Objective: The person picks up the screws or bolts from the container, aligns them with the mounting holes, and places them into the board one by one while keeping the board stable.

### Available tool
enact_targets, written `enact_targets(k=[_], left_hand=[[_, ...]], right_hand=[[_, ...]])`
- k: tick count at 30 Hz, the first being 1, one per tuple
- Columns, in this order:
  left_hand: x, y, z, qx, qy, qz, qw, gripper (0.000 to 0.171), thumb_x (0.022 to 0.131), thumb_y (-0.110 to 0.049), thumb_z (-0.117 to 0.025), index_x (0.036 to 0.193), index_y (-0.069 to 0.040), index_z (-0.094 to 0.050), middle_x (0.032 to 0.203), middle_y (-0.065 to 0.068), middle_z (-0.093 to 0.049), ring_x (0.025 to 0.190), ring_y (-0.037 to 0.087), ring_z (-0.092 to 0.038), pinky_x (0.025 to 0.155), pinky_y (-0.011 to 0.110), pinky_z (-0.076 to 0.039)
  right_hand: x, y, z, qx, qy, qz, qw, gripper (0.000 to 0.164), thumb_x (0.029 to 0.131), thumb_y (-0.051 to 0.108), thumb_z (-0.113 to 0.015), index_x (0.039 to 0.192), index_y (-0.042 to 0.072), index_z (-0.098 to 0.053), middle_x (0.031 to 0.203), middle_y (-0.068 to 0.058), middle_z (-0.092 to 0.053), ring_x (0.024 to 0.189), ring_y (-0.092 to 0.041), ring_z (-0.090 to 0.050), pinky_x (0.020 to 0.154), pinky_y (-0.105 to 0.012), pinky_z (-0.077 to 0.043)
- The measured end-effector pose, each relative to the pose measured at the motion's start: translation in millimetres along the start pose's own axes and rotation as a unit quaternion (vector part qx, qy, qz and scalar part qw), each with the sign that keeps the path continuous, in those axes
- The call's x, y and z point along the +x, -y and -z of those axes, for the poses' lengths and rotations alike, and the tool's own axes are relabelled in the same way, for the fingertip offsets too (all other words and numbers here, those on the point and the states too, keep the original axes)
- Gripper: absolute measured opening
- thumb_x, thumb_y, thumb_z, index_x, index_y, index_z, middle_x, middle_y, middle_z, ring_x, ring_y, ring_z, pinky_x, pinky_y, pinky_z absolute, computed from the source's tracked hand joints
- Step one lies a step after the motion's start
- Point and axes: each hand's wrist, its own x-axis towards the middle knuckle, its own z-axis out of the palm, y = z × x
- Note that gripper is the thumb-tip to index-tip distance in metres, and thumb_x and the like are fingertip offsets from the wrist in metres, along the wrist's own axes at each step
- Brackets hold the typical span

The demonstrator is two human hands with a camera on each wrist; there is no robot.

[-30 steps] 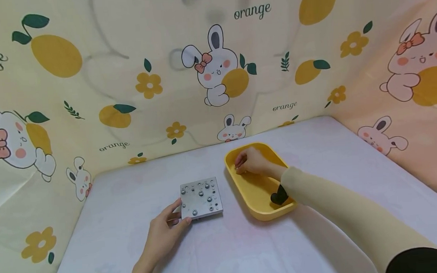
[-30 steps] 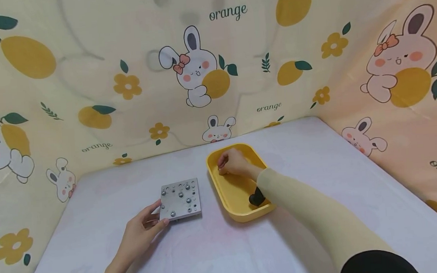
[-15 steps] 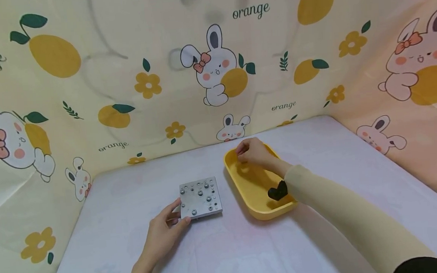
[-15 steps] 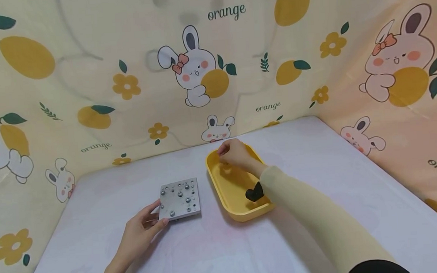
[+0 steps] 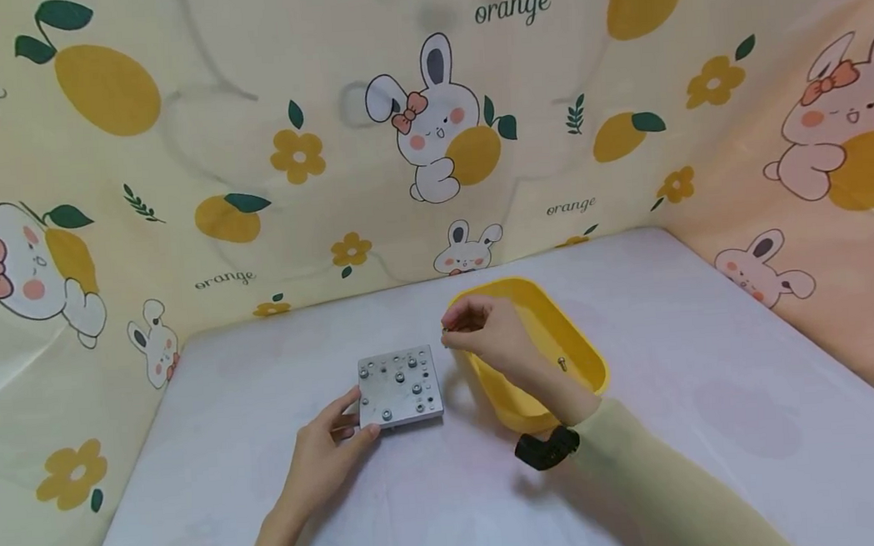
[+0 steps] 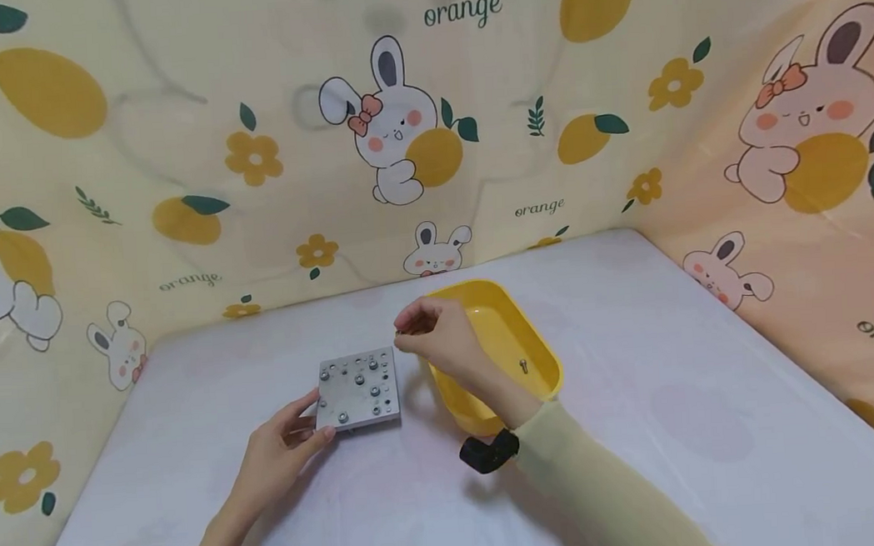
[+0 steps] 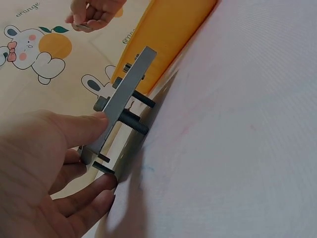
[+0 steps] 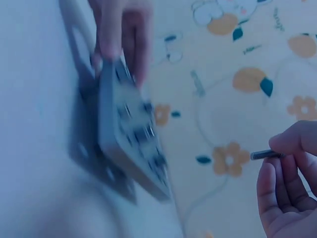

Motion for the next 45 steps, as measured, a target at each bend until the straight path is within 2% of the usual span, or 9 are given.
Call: enact_targets(k=[6, 12, 15, 20, 24, 28, 38, 45], left_hand=[[0.3, -2.9, 1.4, 0.005, 0.0, 0.004, 1.0, 0.064, 0.085, -0.022, -0.08, 0.142, -0.013, -0.053, 0.124, 0.013, -0.064, 0.103, 0.026, -0.065, 0.091, 0.041, -0.054], [0.2, -3.8, 1.4, 0.002, 0.004, 0.007, 1.0, 0.064, 0.085, -0.023, -0.08, 0.143, -0.014, -0.052, 0.127, 0.013, -0.062, 0.104, 0.027, -0.064, 0.092, 0.041, -0.054], [0.1, -3.0, 1.0, 0.0, 0.005, 0.006, 1.0, 0.064, 0.085, -0.023, -0.08, 0.142, -0.014, -0.052, 0.128, 0.014, -0.062, 0.105, 0.027, -0.064, 0.092, 0.041, -0.054], [1.2, -1.4, 0.5, 0.0, 0.005, 0.001, 1.0, 0.064, 0.085, -0.023, -0.08, 0.142, -0.014, -0.053, 0.128, 0.013, -0.062, 0.105, 0.027, -0.065, 0.092, 0.041, -0.054], [1.8, -0.8, 0.6, 0.004, 0.0, -0.002, 1.0, 0.064, 0.085, -0.024, -0.08, 0.142, -0.015, -0.053, 0.125, 0.013, -0.063, 0.103, 0.026, -0.065, 0.091, 0.042, -0.054], [1.5, -0.7, 0.8, 0.005, 0.002, -0.002, 1.0, 0.064, 0.085, -0.023, -0.08, 0.142, -0.014, -0.053, 0.128, 0.013, -0.062, 0.104, 0.026, -0.065, 0.091, 0.041, -0.054], [-0.6, -0.6, 1.3, -0.002, 0.003, 0.0, 1.0, 0.064, 0.085, -0.021, -0.08, 0.142, -0.013, -0.053, 0.129, 0.014, -0.061, 0.104, 0.027, -0.065, 0.091, 0.041, -0.054], [0.3, -0.3, 1.2, -0.001, 0.002, -0.004, 1.0, 0.063, 0.085, -0.02, -0.08, 0.142, -0.012, -0.053, 0.126, 0.014, -0.063, 0.104, 0.026, -0.065, 0.091, 0.04, -0.054]], right_hand=[[-20, -16, -29, 0.02, 0.021, 0.007, 1.0, 0.019, 0.081, -0.001, -0.078, 0.097, 0.0, -0.069, 0.092, -0.008, -0.069, 0.083, -0.025, -0.063, 0.074, -0.027, -0.056], [-26, -32, -45, -0.026, 0.033, 0.023, 0.999, 0.017, 0.079, -0.003, -0.077, 0.094, 0.001, -0.069, 0.088, -0.004, -0.067, 0.079, -0.021, -0.062, 0.072, -0.027, -0.056], [-29, -35, -52, -0.053, 0.025, 0.033, 0.998, 0.017, 0.078, -0.004, -0.076, 0.092, 0.002, -0.069, 0.086, -0.003, -0.067, 0.077, -0.02, -0.062, 0.069, -0.028, -0.057], [-34, -42, -61, -0.068, -0.025, 0.043, 0.996, 0.018, 0.074, -0.008, -0.074, 0.088, 0.004, -0.069, 0.082, -0.002, -0.065, 0.073, -0.016, -0.061, 0.066, -0.026, -0.057], [-36, -44, -64, -0.069, -0.054, 0.054, 0.995, 0.018, 0.073, -0.009, -0.073, 0.087, 0.003, -0.068, 0.08, -0.003, -0.065, 0.072, -0.016, -0.061, 0.064, -0.026, -0.056], [-37, -43, -63, -0.081, -0.06, 0.052, 0.994, 0.018, 0.074, -0.008, -0.073, 0.087, 0.004, -0.068, 0.081, -0.002, -0.064, 0.073, -0.016, -0.06, 0.063, -0.025, -0.055], [-35, -43, -59, -0.095, -0.028, 0.048, 0.994, 0.018, 0.075, -0.008, -0.074, 0.086, 0.004, -0.068, 0.08, -0.001, -0.064, 0.072, -0.016, -0.06, 0.063, -0.026, -0.056], [-34, -42, -58, -0.098, -0.027, 0.044, 0.994, 0.017, 0.075, -0.008, -0.074, 0.086, 0.003, -0.068, 0.08, -0.001, -0.064, 0.071, -0.016, -0.06, 0.062, -0.026, -0.056]])
